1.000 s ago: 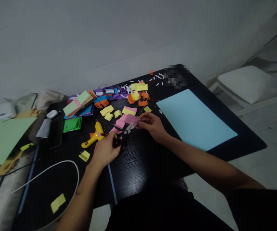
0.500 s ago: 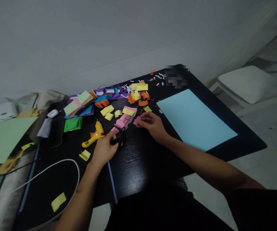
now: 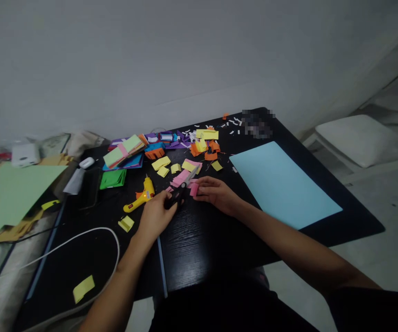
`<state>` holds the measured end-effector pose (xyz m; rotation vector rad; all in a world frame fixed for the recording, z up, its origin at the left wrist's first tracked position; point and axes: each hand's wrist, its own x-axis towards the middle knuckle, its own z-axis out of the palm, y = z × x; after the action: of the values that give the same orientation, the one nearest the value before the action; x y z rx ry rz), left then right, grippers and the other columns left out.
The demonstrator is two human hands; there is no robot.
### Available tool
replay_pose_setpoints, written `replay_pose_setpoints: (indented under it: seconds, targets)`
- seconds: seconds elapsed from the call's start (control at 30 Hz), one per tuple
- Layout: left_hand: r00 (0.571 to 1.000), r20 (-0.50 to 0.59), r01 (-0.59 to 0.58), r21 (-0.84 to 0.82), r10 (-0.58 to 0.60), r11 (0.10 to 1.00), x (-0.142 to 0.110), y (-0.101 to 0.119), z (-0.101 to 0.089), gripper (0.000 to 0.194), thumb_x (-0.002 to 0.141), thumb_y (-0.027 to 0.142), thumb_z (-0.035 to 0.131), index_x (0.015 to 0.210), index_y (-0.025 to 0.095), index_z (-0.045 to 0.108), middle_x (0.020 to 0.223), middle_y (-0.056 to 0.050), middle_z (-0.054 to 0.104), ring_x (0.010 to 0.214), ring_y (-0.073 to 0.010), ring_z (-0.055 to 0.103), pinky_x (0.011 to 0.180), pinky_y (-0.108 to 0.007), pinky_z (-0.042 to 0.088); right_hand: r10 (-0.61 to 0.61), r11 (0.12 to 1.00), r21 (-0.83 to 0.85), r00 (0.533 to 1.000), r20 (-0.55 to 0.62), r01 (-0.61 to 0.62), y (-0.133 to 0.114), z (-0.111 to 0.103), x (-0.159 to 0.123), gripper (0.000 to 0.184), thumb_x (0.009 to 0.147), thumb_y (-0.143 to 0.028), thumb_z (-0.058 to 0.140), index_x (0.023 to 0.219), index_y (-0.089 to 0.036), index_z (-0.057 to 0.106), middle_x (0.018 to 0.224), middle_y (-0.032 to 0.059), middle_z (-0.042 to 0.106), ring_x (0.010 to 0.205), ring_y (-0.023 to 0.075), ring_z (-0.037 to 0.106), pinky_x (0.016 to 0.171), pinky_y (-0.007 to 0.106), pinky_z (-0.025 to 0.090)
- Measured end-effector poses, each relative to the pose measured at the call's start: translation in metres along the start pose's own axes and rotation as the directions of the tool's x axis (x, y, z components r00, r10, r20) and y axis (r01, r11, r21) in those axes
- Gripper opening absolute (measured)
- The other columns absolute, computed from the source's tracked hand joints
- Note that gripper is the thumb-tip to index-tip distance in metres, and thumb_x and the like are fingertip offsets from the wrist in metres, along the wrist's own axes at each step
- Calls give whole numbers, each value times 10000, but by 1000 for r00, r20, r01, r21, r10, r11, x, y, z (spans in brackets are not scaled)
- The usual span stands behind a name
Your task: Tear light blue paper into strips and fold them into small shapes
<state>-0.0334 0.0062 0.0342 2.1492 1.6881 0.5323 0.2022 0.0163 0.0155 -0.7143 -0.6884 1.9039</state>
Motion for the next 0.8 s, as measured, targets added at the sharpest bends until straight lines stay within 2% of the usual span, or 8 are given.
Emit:
replay_pose_setpoints:
  seconds: [0.07,0.13,0.3,0.5,0.67,0.8]
  targets:
    - [999,31,-19,57,18,998,-2,1,3,144,886,309,676,959,202,614,946,-60,728,869,-250,706,765,-330,503,31,1000,2,999,14,-31,0,1,-1,329,684,-220,936,962,-188,762,941,6,762,872,147,732,897,337,627]
    - [998,52,-22,117,16,993,-5,3,6,186,890,278,689,1043,193,627,1053,-89,736,962,-276,714,824,-363,531,43,999,-10,999,10,-43,1,1,-1,348,666,-218,950,959,-187,764,936,5,763,861,146,732,881,328,622]
    - [998,55,-11,216,-1,976,-11,14,10,205,918,269,694,1094,189,623,1098,-104,719,1014,-293,706,815,-378,554,41,997,-64,999,8,-40,5,3,-2,374,635,-220,974,938,-191,758,882,-7,753,808,135,725,807,288,602]
    - [998,30,-63,171,59,983,-12,12,17,195,912,239,707,1077,187,617,1097,-99,704,1015,-295,693,810,-386,557,27,987,-157,999,30,-22,10,6,-4,349,631,-230,976,888,-196,742,821,-19,749,733,120,700,766,270,568]
    - [991,-28,-130,60,131,990,-12,6,24,224,864,192,750,1043,198,616,1061,-86,705,1013,-286,686,867,-409,555,40,973,-230,998,54,-26,14,5,-3,342,630,-263,974,866,-194,736,787,-15,753,700,130,698,738,276,562]
    - [988,-17,-156,-17,155,988,-11,4,25,229,834,174,769,998,201,611,1045,-77,704,995,-279,683,869,-416,552,64,971,-235,997,49,-50,16,4,-3,343,628,-277,973,870,-193,744,784,-22,746,697,130,706,749,282,572]
